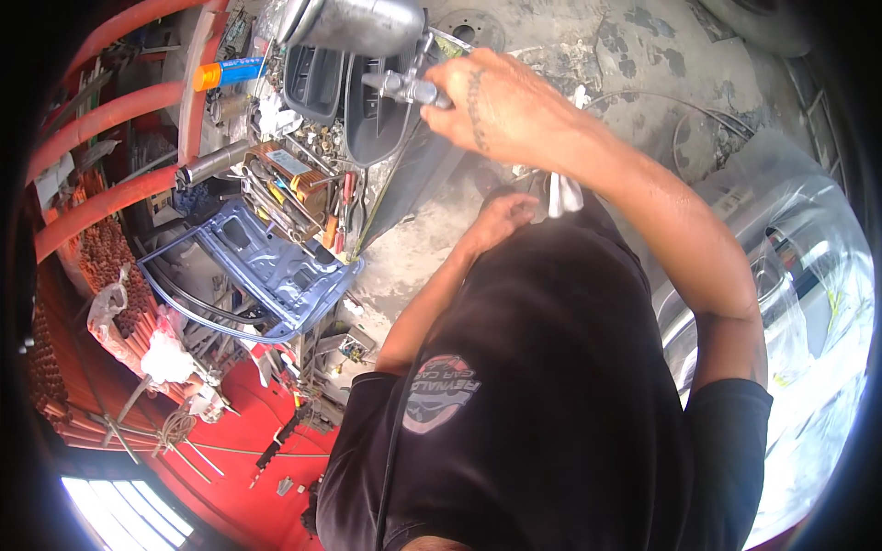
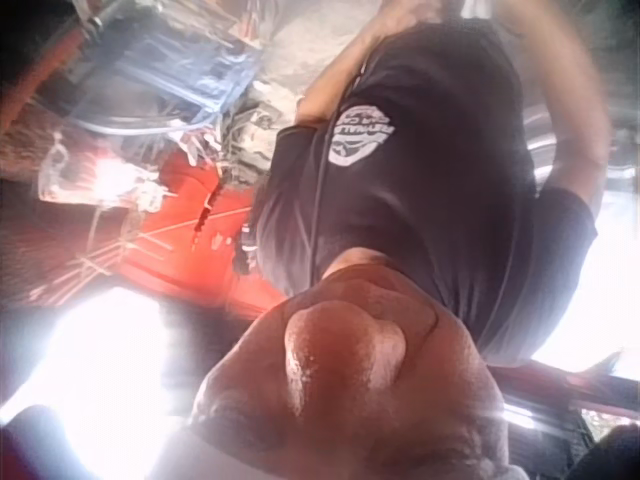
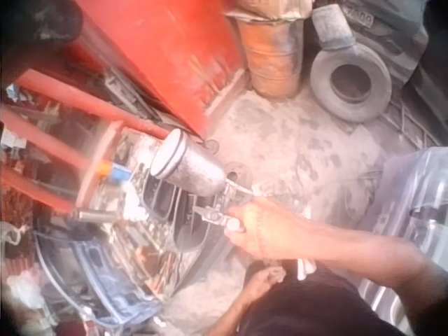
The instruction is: The person uses a spray gun to apply paint to two black plastic car parts placed on a workbench. They repeatedly move the spray gun over the surfaces, occasionally repositioning the parts with their left hand. The person continues spraying until the end of the clip.
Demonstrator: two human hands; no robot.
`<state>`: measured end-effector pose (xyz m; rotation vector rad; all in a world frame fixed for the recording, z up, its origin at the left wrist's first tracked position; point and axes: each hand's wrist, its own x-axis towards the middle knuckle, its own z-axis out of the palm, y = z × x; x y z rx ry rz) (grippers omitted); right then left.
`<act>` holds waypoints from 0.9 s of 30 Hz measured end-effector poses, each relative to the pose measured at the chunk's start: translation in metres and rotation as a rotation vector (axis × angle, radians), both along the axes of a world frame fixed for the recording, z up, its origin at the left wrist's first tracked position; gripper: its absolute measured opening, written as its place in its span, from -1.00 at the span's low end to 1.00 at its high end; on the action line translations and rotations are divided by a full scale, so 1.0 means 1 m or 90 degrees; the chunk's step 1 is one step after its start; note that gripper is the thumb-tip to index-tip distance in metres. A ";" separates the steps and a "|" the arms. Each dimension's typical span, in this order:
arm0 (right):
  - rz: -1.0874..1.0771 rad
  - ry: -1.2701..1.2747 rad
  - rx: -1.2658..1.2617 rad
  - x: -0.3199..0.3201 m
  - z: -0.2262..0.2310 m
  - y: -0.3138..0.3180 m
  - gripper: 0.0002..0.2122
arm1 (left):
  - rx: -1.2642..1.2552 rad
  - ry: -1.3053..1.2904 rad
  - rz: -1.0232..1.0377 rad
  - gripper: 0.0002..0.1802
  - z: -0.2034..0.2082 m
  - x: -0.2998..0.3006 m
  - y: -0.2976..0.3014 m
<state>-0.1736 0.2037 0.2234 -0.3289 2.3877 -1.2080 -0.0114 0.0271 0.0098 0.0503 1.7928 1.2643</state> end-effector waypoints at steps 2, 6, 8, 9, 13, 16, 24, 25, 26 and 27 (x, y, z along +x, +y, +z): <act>0.023 0.008 0.036 -0.013 0.000 -0.002 -0.54 | 0.000 -0.009 0.006 -0.63 -0.004 0.004 -0.001; 0.005 0.091 0.051 -0.016 -0.020 -0.014 -0.55 | 0.010 -0.037 0.013 -0.63 -0.005 0.006 -0.003; 0.030 0.032 0.034 -0.009 -0.010 -0.016 -0.57 | 0.006 -0.042 0.025 -0.63 -0.008 0.008 -0.005; 0.046 -0.005 0.023 -0.005 -0.004 -0.016 -0.58 | 0.009 -0.036 0.026 -0.63 -0.008 0.008 -0.006; 0.092 -0.056 -0.014 0.013 0.023 -0.010 -0.60 | 0.020 0.000 0.033 -0.63 -0.011 0.010 -0.012; 0.067 -0.041 0.012 0.014 0.036 -0.011 -0.59 | 0.036 0.041 0.051 -0.63 -0.018 0.014 -0.015; 0.044 -0.068 0.007 0.025 0.036 -0.031 -0.52 | 0.053 0.045 0.071 -0.62 -0.032 0.022 -0.014; 0.064 -0.082 -0.001 0.030 0.037 -0.032 -0.52 | 0.052 0.070 0.075 -0.62 -0.035 0.025 -0.014; 0.084 -0.095 -0.010 0.036 0.036 -0.034 -0.52 | 0.052 0.096 0.079 -0.61 -0.037 0.027 -0.014; 0.106 -0.108 -0.020 0.042 0.036 -0.037 -0.52 | 0.091 0.128 0.130 -0.61 -0.041 0.030 -0.012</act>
